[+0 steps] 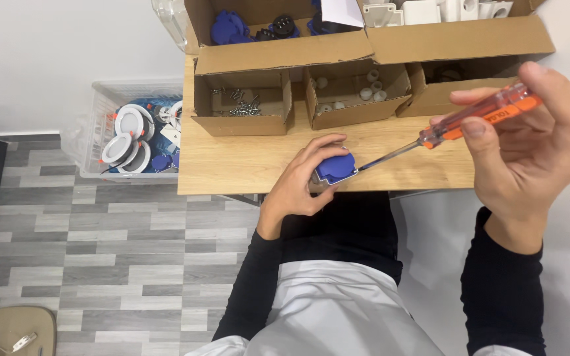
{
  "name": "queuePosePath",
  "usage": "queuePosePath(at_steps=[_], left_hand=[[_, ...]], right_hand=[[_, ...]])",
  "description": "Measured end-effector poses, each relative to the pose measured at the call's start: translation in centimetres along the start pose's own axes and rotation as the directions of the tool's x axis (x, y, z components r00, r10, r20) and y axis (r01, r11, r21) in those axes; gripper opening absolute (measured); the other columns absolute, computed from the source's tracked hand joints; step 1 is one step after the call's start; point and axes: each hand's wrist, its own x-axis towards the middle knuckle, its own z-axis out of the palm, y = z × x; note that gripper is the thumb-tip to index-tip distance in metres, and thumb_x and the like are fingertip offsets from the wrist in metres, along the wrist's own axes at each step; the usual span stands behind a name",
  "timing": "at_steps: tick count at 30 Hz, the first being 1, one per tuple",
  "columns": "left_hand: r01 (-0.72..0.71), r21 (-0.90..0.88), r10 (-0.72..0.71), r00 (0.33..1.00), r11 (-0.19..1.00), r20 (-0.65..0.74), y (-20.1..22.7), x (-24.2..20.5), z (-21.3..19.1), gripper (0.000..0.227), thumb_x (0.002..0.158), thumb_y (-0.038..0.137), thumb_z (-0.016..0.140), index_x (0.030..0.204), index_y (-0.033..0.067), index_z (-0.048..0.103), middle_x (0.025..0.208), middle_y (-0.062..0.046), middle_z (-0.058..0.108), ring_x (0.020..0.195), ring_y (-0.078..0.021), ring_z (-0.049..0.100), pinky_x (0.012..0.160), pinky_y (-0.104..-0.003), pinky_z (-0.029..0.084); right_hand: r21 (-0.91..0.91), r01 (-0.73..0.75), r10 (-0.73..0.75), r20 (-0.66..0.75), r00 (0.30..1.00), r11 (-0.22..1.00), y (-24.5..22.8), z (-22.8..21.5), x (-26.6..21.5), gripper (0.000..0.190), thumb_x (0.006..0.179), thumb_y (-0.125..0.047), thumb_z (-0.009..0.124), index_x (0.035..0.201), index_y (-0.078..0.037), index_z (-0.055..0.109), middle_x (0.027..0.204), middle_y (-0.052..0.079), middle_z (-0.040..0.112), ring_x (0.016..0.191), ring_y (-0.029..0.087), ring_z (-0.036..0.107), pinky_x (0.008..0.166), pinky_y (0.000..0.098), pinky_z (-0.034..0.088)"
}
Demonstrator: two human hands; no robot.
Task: The person assembles an industrial electrical outlet by placing a black socket insert into a blue housing, then securing the cover with a screwdriver.
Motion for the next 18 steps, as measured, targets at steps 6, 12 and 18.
queuePosePath(at_steps=[6,12,18], left_hand=[[0.045,-0.007,-0.045,0.999,0.999,0.022,0.2,0.0,-0.2,0.064,0.091,0.008,0.074,0.151,0.0169,0.054,0.166,-0.010,0.051,0.154,-0.0341,0.057,0.124,-0.048,0.050],[0.064,0.001,-0.064,0.997,0.998,0.035,-0.1,0.0,-0.2,0.070,0.088,0.010,0.081,0.152,0.0159,0.053,0.169,-0.011,0.053,0.158,-0.0320,0.055,0.128,-0.044,0.043],[0.079,0.019,-0.080,0.996,0.997,0.046,-0.5,0.0,-0.2,0.075,0.087,0.012,0.083,0.155,0.0160,0.052,0.168,-0.009,0.056,0.155,-0.0308,0.059,0.126,-0.042,0.044]], right_hand=[[-0.024,0.033,-0.033,0.010,0.999,0.999,0.4,0.4,0.3,0.046,0.126,0.011,0.058,0.165,0.003,0.035,0.148,0.036,0.044,0.119,0.054,0.073,0.100,0.0631,0.074],[0.004,0.043,-0.043,0.073,0.996,0.999,-0.3,0.8,1.1,0.044,0.123,0.012,0.057,0.160,0.004,0.033,0.142,0.039,0.044,0.121,0.056,0.075,0.099,0.0626,0.075],[0.052,-0.056,0.038,0.304,0.952,0.997,-1.4,0.0,2.4,0.068,0.114,0.018,0.061,0.168,-0.005,0.026,0.149,0.044,0.060,0.123,0.046,0.079,0.110,0.0516,0.071]])
